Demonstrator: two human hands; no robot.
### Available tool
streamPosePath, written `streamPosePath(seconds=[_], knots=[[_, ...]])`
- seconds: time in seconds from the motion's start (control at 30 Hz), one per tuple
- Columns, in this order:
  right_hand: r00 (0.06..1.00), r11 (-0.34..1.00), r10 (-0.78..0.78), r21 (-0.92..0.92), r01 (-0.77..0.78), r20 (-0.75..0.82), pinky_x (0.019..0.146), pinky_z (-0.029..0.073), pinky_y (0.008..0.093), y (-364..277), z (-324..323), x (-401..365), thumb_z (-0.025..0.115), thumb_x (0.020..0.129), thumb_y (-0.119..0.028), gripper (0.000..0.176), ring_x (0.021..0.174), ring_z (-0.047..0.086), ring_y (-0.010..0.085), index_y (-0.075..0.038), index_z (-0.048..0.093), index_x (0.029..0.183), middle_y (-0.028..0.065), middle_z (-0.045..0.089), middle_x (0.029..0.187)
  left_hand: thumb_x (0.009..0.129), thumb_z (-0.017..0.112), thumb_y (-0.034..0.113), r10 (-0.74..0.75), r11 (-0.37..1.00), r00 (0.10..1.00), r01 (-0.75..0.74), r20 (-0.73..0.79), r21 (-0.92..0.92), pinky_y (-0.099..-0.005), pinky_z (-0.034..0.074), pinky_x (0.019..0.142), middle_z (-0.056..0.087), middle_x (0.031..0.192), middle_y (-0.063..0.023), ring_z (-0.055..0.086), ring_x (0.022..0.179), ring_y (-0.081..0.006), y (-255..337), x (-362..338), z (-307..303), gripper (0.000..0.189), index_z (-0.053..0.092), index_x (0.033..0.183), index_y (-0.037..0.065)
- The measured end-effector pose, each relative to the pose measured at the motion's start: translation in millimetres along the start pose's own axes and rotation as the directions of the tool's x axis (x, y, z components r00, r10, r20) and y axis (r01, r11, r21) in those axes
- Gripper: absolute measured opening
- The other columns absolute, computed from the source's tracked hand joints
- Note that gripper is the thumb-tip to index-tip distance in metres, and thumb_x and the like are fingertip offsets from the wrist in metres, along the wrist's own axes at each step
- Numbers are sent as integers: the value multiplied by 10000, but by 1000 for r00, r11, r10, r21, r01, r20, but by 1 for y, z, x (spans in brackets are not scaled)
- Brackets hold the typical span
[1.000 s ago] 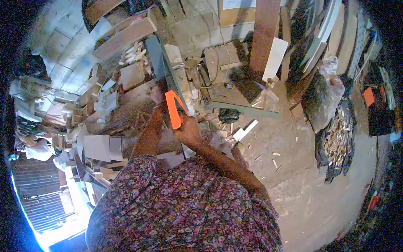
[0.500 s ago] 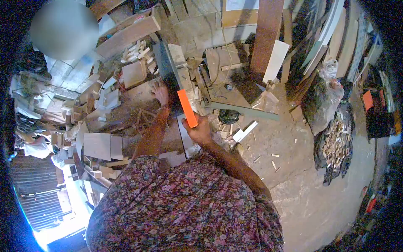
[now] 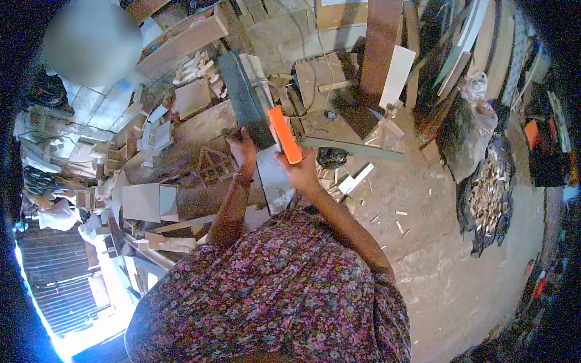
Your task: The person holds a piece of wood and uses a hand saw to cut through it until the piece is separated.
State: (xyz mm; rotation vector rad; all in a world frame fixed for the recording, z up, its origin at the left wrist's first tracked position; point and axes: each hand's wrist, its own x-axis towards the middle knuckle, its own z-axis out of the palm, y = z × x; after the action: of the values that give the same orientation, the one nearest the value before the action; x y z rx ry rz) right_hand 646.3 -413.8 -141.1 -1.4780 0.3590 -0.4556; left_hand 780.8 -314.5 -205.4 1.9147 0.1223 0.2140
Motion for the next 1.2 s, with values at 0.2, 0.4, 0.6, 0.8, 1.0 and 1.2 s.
streamPosePath(seconds=[0.2, 0.4, 0.6, 0.8, 1.0, 1.2], knots=[[998, 995, 43, 90, -39, -37, 507, 393, 249, 15, -5, -5, 646, 683, -85, 153, 529, 456, 89, -10, 514, 707, 3, 508, 602, 770, 569, 247, 98, 986, 987, -114, 131, 124, -373, 419, 652, 565, 768, -193, 553, 745, -325, -43, 13, 7, 294, 477, 849, -21], [998, 994, 65, 92, -66, 19, 527, 403, 245, 14, -9, -13, 639, 695, -106, 158, 561, 478, 86, -6, 521, 724, 16, 529, 622, 766, 567, 233, 136, 971, 978, -164, 159, 175, -401, 413, 614, 565, 728, -198, 541, 699, -358, -49, 14, 0, 259, 492, 811, -11], [999, 1000, 3, 1, -3, 37, 525, 407, 247, 1, -4, -21, 635, 697, -127, 159, 557, 485, 91, -9, 528, 700, 12, 530, 609, 769, 553, 246, 68, 969, 979, -112, 193, 222, -403, 407, 614, 564, 718, -197, 536, 680, -362, -61, 14, 0, 272, 498, 784, -20], [996, 995, 83, 47, -84, 39, 525, 403, 248, 6, -5, -19, 644, 686, -134, 168, 551, 478, 93, -13, 527, 685, 6, 519, 594, 752, 581, 221, -46, 987, 977, 12, 210, 160, -374, 393, 583, 565, 680, -177, 530, 618, -285, -37, 6, -4, 274, 512, 718, -42], [1000, 1000, -13, 9, 14, -23, 502, 391, 246, 9, -7, -14, 646, 683, -116, 164, 535, 458, 79, -13, 520, 668, -6, 505, 580, 755, 583, 127, -18, 983, 964, 65, 264, -170, -289, 336, 510, 495, 608, -21, 381, 541, -125, -24, 4, -10, 143, 522, 697, 12], [999, 993, 43, 110, -40, -23, 484, 388, 249, 18, -6, -10, 645, 683, -100, 159, 512, 457, 81, -16, 512, 660, -8, 502, 563, 750, 578, 94, -303, 895, 896, 384, 325, -225, -247, 310, 544, 467, 677, 28, 369, 611, -82, -9, 0, -9, 89, 505, 735, 46]])
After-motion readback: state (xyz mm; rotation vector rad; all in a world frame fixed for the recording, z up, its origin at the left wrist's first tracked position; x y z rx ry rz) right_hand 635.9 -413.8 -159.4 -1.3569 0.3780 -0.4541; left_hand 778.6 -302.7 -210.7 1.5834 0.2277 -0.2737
